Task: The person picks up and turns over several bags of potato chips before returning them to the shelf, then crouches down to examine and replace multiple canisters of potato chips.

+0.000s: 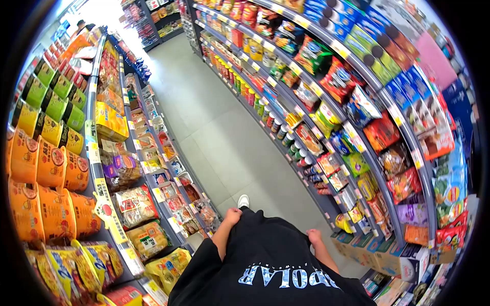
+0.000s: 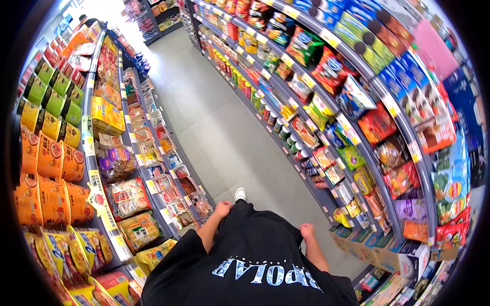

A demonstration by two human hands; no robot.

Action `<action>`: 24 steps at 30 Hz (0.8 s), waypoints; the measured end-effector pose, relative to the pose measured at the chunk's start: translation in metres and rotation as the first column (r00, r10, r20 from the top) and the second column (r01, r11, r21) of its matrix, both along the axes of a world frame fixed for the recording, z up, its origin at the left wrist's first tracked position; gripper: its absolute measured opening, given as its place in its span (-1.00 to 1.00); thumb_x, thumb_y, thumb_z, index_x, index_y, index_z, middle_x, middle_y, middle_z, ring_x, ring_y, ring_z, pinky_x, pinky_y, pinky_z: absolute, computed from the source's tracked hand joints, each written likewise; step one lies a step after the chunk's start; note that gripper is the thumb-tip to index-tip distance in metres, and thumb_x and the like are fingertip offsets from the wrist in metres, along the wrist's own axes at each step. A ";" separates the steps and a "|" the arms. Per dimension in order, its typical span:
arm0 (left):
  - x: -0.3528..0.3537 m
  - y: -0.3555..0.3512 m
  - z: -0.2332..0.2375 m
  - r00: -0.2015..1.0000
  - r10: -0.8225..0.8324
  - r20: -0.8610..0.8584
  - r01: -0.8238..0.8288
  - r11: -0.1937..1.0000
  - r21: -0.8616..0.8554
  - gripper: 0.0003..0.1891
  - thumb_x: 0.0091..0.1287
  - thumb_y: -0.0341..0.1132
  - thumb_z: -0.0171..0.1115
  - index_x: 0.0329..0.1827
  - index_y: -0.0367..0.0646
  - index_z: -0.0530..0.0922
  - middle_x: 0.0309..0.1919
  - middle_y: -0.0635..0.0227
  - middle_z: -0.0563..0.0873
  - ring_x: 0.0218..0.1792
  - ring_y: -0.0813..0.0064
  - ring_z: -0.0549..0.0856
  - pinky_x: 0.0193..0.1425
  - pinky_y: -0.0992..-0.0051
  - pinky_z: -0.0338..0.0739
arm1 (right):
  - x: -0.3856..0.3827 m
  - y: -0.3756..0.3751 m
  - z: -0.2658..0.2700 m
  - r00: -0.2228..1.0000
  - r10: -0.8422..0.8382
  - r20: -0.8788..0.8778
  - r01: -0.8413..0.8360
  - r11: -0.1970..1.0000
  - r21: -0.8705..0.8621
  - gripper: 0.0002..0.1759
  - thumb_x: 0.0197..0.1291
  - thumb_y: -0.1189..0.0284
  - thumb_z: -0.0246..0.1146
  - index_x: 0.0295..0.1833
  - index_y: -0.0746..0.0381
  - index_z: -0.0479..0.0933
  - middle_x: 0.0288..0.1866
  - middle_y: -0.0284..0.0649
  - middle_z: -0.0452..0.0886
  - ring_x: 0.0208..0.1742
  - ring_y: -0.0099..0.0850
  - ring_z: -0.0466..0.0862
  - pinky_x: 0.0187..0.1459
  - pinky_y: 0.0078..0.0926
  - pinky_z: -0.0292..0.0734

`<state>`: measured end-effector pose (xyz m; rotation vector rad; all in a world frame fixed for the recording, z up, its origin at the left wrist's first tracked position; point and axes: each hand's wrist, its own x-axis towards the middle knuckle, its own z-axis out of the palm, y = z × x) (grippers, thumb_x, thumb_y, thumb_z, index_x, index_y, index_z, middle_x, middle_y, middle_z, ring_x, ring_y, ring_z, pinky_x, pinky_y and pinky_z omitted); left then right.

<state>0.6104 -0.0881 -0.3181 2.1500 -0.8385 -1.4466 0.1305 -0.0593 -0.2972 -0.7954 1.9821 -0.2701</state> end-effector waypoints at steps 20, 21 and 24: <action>0.092 -0.050 -0.009 0.979 -0.136 0.155 0.075 0.935 0.346 -0.65 0.23 -0.09 0.25 -0.11 -0.14 0.77 -0.06 -0.05 0.79 0.05 -0.01 0.77 0.19 0.18 0.64 | 0.135 -0.198 -0.016 0.894 0.445 -0.052 -0.447 0.894 -0.021 -0.82 0.12 0.40 0.34 -0.25 0.26 0.75 -0.35 -0.21 0.77 -0.31 -0.42 0.71 -0.20 -0.38 0.62; 0.094 -0.050 -0.013 0.978 -0.119 0.172 0.058 0.945 0.322 -0.65 0.23 -0.08 0.24 -0.12 -0.14 0.77 -0.07 -0.05 0.79 0.04 -0.01 0.77 0.18 0.18 0.64 | 0.136 -0.207 -0.026 0.913 0.407 -0.015 -0.408 0.912 -0.035 -0.82 0.11 0.41 0.34 -0.23 0.27 0.75 -0.36 -0.21 0.77 -0.31 -0.42 0.71 -0.20 -0.37 0.62; 0.097 -0.077 0.000 0.963 -0.120 0.240 0.062 0.970 0.236 -0.63 0.24 -0.05 0.22 -0.18 -0.16 0.77 -0.14 -0.05 0.80 -0.02 -0.02 0.78 0.14 0.17 0.64 | 0.132 -0.261 -0.050 0.938 0.345 0.028 -0.339 0.932 -0.128 -0.87 0.13 0.46 0.31 -0.25 0.25 0.72 -0.42 -0.22 0.73 -0.41 -0.41 0.69 -0.34 -0.36 0.60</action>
